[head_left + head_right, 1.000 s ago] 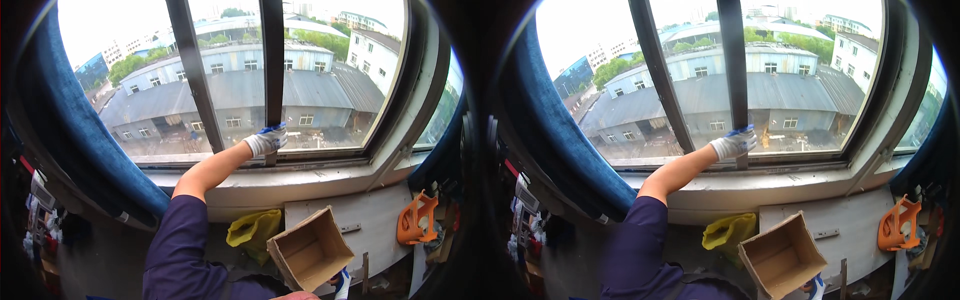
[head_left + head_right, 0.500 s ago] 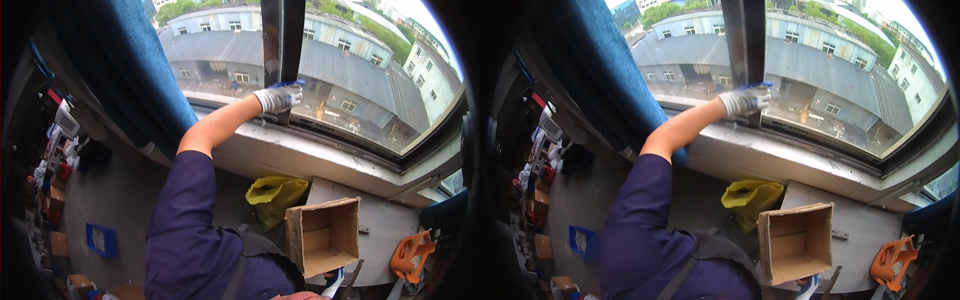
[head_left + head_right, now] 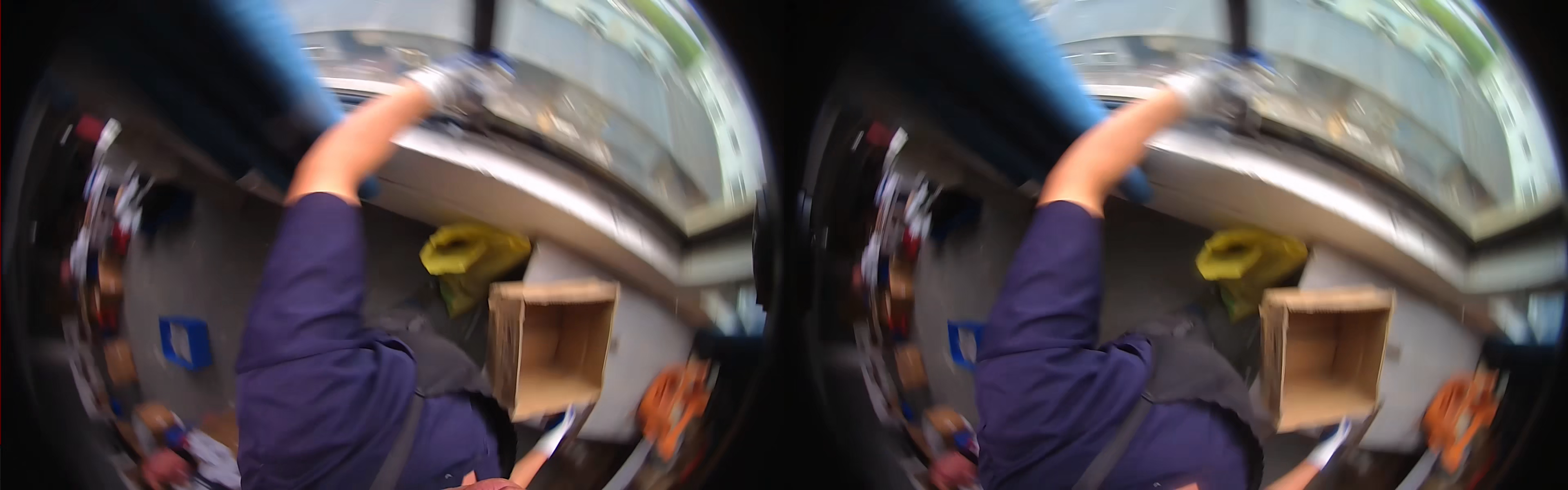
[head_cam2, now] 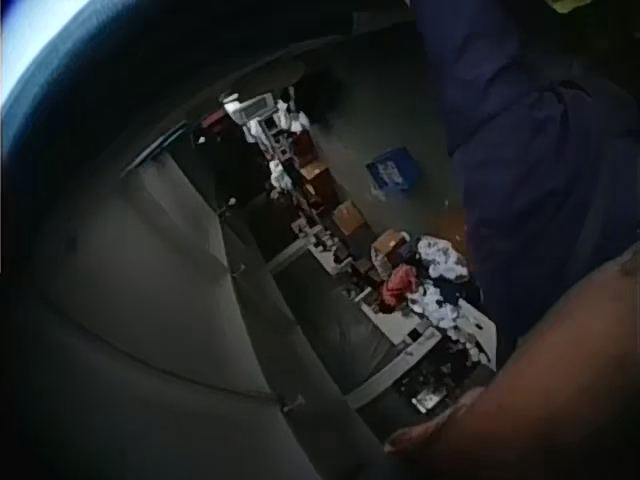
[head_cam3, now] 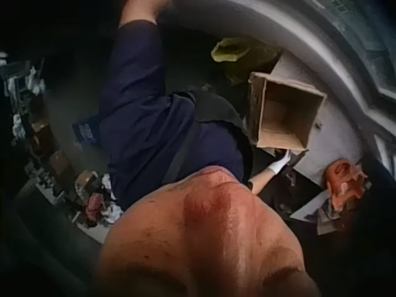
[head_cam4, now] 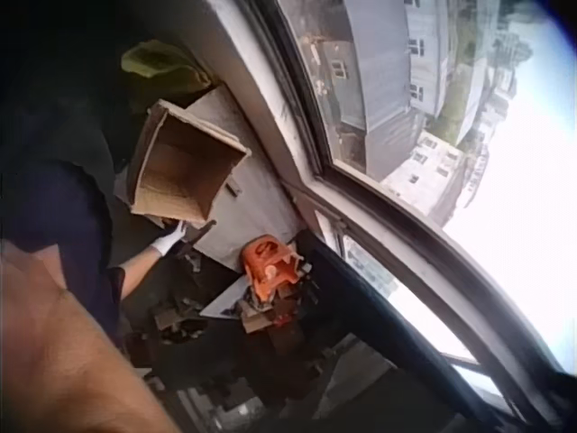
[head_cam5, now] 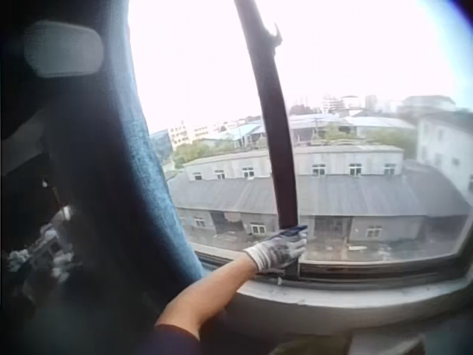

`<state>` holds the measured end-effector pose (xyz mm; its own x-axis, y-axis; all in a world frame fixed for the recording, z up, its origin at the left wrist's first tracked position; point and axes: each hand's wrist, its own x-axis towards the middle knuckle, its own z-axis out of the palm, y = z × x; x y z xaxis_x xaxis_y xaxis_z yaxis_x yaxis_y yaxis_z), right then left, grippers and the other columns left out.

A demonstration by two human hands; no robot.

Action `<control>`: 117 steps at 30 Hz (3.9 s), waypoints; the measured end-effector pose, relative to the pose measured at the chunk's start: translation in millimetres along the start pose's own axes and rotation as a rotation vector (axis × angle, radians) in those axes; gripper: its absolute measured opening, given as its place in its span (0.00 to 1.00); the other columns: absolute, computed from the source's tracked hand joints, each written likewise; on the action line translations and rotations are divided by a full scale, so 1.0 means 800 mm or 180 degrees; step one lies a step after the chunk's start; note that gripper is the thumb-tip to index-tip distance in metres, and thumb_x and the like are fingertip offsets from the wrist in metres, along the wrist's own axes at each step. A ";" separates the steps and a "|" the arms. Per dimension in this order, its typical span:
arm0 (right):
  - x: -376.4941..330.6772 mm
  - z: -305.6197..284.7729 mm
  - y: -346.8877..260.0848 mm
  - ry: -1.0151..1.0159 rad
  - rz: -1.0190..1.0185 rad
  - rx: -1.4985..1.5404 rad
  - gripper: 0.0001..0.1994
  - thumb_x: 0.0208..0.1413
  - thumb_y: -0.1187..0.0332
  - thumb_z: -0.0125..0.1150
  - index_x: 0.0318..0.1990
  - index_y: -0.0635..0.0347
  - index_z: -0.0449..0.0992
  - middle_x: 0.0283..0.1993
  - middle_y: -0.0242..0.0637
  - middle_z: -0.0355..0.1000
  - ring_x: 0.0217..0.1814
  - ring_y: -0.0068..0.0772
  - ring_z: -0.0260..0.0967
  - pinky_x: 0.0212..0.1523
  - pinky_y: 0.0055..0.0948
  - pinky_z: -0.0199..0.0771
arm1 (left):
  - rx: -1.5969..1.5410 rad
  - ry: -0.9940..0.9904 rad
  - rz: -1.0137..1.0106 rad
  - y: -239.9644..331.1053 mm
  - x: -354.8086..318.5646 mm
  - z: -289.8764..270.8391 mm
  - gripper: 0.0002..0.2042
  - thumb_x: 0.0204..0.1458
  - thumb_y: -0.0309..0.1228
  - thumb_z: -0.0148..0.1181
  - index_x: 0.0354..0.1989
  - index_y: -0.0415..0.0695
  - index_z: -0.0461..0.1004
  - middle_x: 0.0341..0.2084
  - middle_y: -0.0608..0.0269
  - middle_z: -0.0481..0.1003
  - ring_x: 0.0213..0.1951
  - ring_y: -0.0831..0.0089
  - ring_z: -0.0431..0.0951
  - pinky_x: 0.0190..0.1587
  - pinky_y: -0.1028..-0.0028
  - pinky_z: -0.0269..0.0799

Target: The person tapes a cardboard box using a handheld tape dispenser. They apply tape to the seams of the box, rotate it to seal different sides, and then place a yellow plastic bag inside the box before sealing it completely.

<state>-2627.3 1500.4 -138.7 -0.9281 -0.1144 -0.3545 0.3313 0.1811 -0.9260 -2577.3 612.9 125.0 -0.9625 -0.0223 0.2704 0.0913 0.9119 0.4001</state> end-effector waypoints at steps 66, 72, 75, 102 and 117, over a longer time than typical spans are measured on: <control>-0.083 0.112 -0.014 0.0656 0.0104 0.0647 0.19 0.58 0.58 0.73 0.47 0.65 0.80 0.39 0.39 0.80 0.40 0.29 0.77 0.46 0.34 0.76 | 0.0597 -0.0650 0.3492 0.637 0.119 0.456 0.30 0.46 0.26 0.69 0.63 0.52 0.75 0.51 0.58 0.77 0.55 0.55 0.76 0.60 0.56 0.71; -0.092 0.126 -0.007 0.0727 0.0092 0.0589 0.21 0.56 0.62 0.76 0.52 0.64 0.78 0.46 0.43 0.82 0.49 0.38 0.82 0.51 0.37 0.79 | -0.0734 -0.1371 0.1135 0.616 0.024 0.360 0.31 0.52 0.23 0.67 0.67 0.38 0.69 0.60 0.49 0.70 0.61 0.55 0.73 0.65 0.60 0.68; -0.093 0.129 -0.011 0.0716 0.0097 0.0473 0.22 0.56 0.61 0.76 0.53 0.64 0.78 0.47 0.44 0.82 0.50 0.39 0.82 0.52 0.37 0.80 | -0.1698 -0.2626 -0.0559 0.605 0.000 0.370 0.35 0.53 0.26 0.69 0.71 0.34 0.63 0.64 0.49 0.69 0.67 0.59 0.70 0.69 0.62 0.66; -0.096 0.140 -0.033 0.0921 0.0201 0.1124 0.20 0.58 0.62 0.73 0.52 0.67 0.77 0.43 0.41 0.81 0.43 0.30 0.80 0.47 0.33 0.79 | -0.2429 -0.3236 -0.0911 0.681 0.100 0.483 0.14 0.69 0.37 0.57 0.47 0.37 0.81 0.38 0.64 0.82 0.41 0.77 0.80 0.48 0.74 0.76; -0.152 0.101 -0.135 0.1722 -0.0556 0.0137 0.26 0.52 0.53 0.79 0.50 0.60 0.77 0.40 0.41 0.82 0.42 0.39 0.84 0.47 0.38 0.83 | -0.3055 -0.2100 -0.1002 0.691 0.100 0.406 0.21 0.74 0.43 0.50 0.47 0.36 0.82 0.35 0.64 0.82 0.36 0.78 0.79 0.42 0.76 0.75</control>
<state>-2536.8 1415.6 -5.9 -0.9208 0.3797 -0.0890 0.1613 0.1632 -0.9733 -2686.7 1248.3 83.4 -0.8964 0.2801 -0.3435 -0.2877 0.2217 0.9317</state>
